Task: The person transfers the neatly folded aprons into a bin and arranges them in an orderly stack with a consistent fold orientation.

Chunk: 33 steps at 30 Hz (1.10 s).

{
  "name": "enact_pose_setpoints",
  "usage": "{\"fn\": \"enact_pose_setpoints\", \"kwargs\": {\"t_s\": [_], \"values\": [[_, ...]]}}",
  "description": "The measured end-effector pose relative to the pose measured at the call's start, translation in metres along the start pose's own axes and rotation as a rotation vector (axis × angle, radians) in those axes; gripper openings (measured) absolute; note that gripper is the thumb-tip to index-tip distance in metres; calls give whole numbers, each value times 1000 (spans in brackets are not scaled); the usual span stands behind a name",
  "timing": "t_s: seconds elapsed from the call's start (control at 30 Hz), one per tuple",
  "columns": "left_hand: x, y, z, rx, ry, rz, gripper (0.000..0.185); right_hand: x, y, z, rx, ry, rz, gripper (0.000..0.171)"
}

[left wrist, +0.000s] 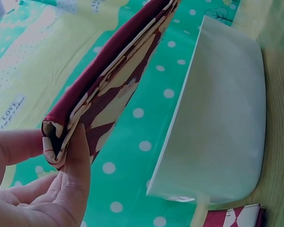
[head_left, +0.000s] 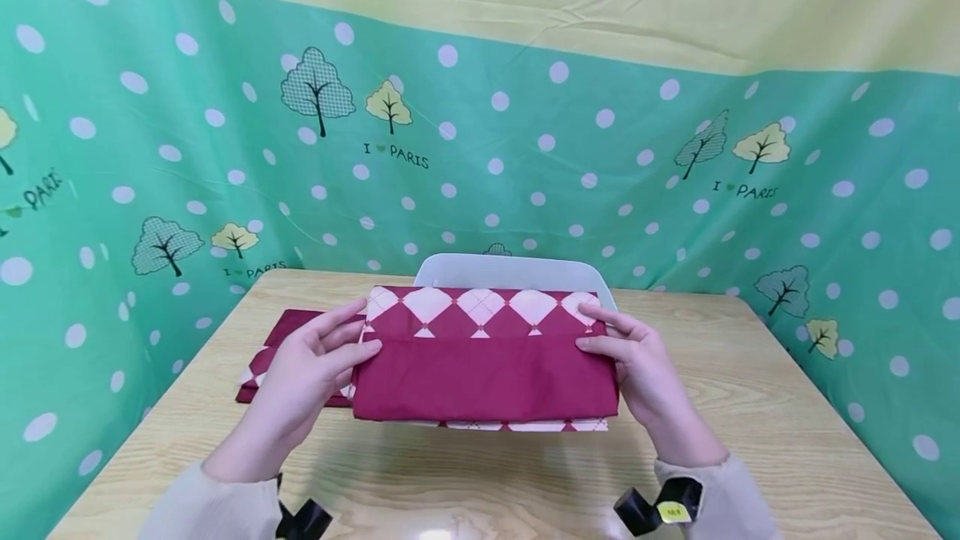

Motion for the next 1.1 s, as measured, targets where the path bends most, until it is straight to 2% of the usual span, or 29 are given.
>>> {"fn": "enact_pose_setpoints", "kwargs": {"t_s": [0.33,0.7,0.87,1.1], "values": [[2,-5,-11,52,37,-37,66,-1,5,-6,-2,3,42,39],[14,-13,-25,102,19,-91,62,-9,12,-16,19,35,58,39],[20,-16,-33,99,-11,-115,58,-10,13,-22,43,46,45,33],[26,-17,-41,121,24,-152,48,-12,14,-28,58,14,-13,34]]}}
Point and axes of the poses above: each hand's wrist, its own z-axis away from the middle knuckle, its own y-axis out of the back of the hand, x = y × z, the point moved 1 cm from there along -z, towards the middle knuckle, and after that the axes turned 14 degrees about y, right-handed, at the moved point
